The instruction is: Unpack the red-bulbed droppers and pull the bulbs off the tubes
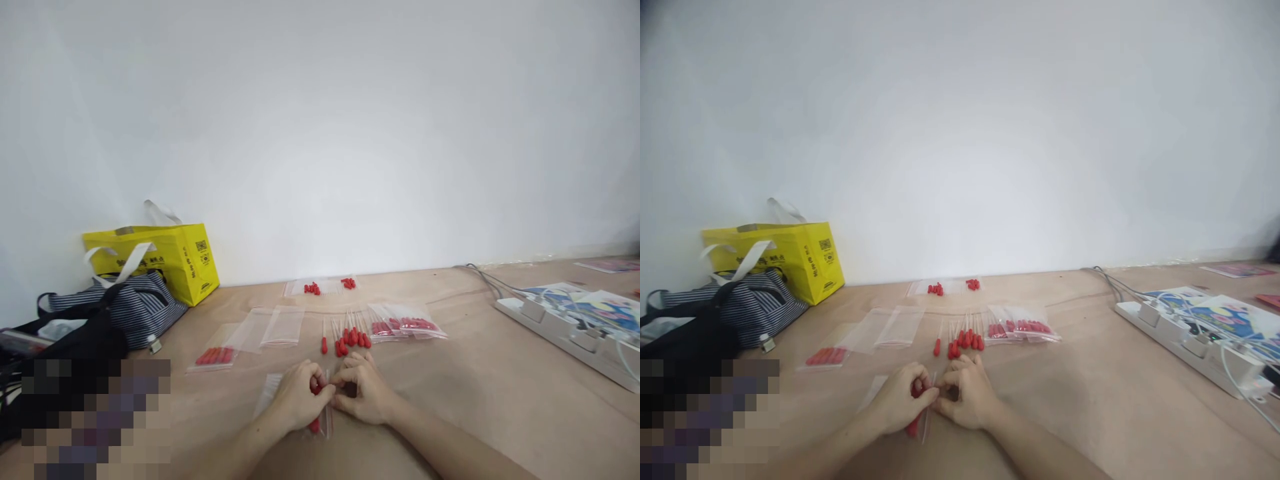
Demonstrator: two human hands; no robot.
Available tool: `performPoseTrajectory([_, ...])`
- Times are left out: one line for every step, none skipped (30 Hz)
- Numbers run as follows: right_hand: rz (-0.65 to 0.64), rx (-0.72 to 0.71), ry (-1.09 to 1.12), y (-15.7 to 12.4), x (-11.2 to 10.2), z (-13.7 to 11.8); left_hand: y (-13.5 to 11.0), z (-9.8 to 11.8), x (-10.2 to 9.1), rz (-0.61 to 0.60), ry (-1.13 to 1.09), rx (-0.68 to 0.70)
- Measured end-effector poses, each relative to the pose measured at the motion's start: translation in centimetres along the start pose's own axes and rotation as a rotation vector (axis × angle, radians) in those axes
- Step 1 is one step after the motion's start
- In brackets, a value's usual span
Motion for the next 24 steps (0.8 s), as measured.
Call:
performPoseTrajectory([-0.009,0.002,-0.001,-0.1,0.1,0.1,0.1,-0.1,0.1,0.003,0.012,-0.022])
performPoseTrajectory([-0.017,0.001,0.001,-0.1,0.2,0.2,0.1,-0.1,0.3,0.001,0.026,-0.036])
performPoseTrajectory([-0.019,-0.002,0.005,-0.2,0.3,0.3,0.1,-0.2,0.4,-0.007,0.038,-0.047])
performPoseTrajectory([-0.020,-0.006,0.010,-0.3,0.4,0.3,0.1,-0.2,0.6,-0.016,0.049,-0.054])
performPoseTrajectory([-0.022,-0.009,0.013,-0.3,0.4,0.4,0.1,-0.2,0.7,-0.022,0.056,-0.059])
performPoseTrajectory([-0.025,-0.009,0.014,-0.3,0.5,0.5,0.1,-0.3,0.8,-0.023,0.059,-0.060])
performPoseTrajectory([-0.030,-0.006,0.012,-0.3,0.5,0.6,0.2,-0.4,0.9,-0.019,0.059,-0.058])
performPoseTrajectory([-0.038,0.000,0.008,-0.3,0.6,0.8,0.2,-0.4,0.9,-0.010,0.057,-0.055])
performPoseTrajectory([-0.045,0.011,0.005,-0.3,0.6,1.0,0.3,-0.5,0.9,0.001,0.052,-0.050])
performPoseTrajectory([-0.054,0.024,0.005,-0.2,0.6,1.1,0.4,-0.6,0.9,0.007,0.045,-0.043])
performPoseTrajectory([-0.064,0.041,0.010,-0.2,0.6,1.3,0.5,-0.6,1.0,0.008,0.035,-0.038])
performPoseTrajectory([-0.074,0.058,0.021,-0.1,0.6,1.4,0.5,-0.7,1.0,0.006,0.025,-0.032])
performPoseTrajectory([-0.083,0.078,0.038,0.0,0.6,1.5,0.6,-0.8,1.1,0.005,0.015,-0.026])
performPoseTrajectory([-0.088,0.101,0.060,0.0,0.7,1.6,0.6,-0.8,1.1,0.003,0.006,-0.020])
performPoseTrajectory([-0.091,0.128,0.083,0.1,0.7,1.7,0.7,-0.9,1.1,0.002,0.000,-0.016])
performPoseTrajectory([-0.093,0.159,0.103,0.1,0.8,1.8,0.7,-0.9,1.1,0.002,-0.005,-0.013])
performPoseTrajectory([-0.091,0.195,0.117,0.0,0.9,1.9,0.7,-0.9,1.1,0.002,-0.006,-0.011])
performPoseTrajectory([-0.087,0.230,0.127,0.0,1.0,2.0,0.7,-0.9,1.1,0.002,-0.006,-0.009])
performPoseTrajectory([-0.085,0.263,0.133,-0.1,1.1,2.0,0.7,-0.9,1.1,0.002,-0.005,-0.007])
performPoseTrajectory([-0.084,0.292,0.132,-0.1,1.3,2.1,0.7,-0.8,1.1,0.002,-0.003,-0.007])
performPoseTrajectory([-0.085,0.317,0.127,-0.2,1.5,2.1,0.6,-0.8,1.1,0.002,0.000,-0.007])
performPoseTrajectory([-0.089,0.337,0.118,-0.2,1.7,2.2,0.6,-0.8,1.1,0.000,0.002,-0.006])
performPoseTrajectory([-0.094,0.353,0.106,-0.2,1.9,2.2,0.6,-0.8,1.1,0.000,0.005,-0.007])
performPoseTrajectory([-0.097,0.365,0.090,-0.2,2.0,2.3,0.6,-0.8,1.1,0.000,0.007,-0.007])
Point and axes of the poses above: each hand's wrist, its own y-axis towards the middle knuckle, its own x-axis out of the palm, z = x × y, the point moved 9 cm from there along y, towards the middle knuckle, and after that the axes turned 7 degrees about z, right-handed, at the moved point
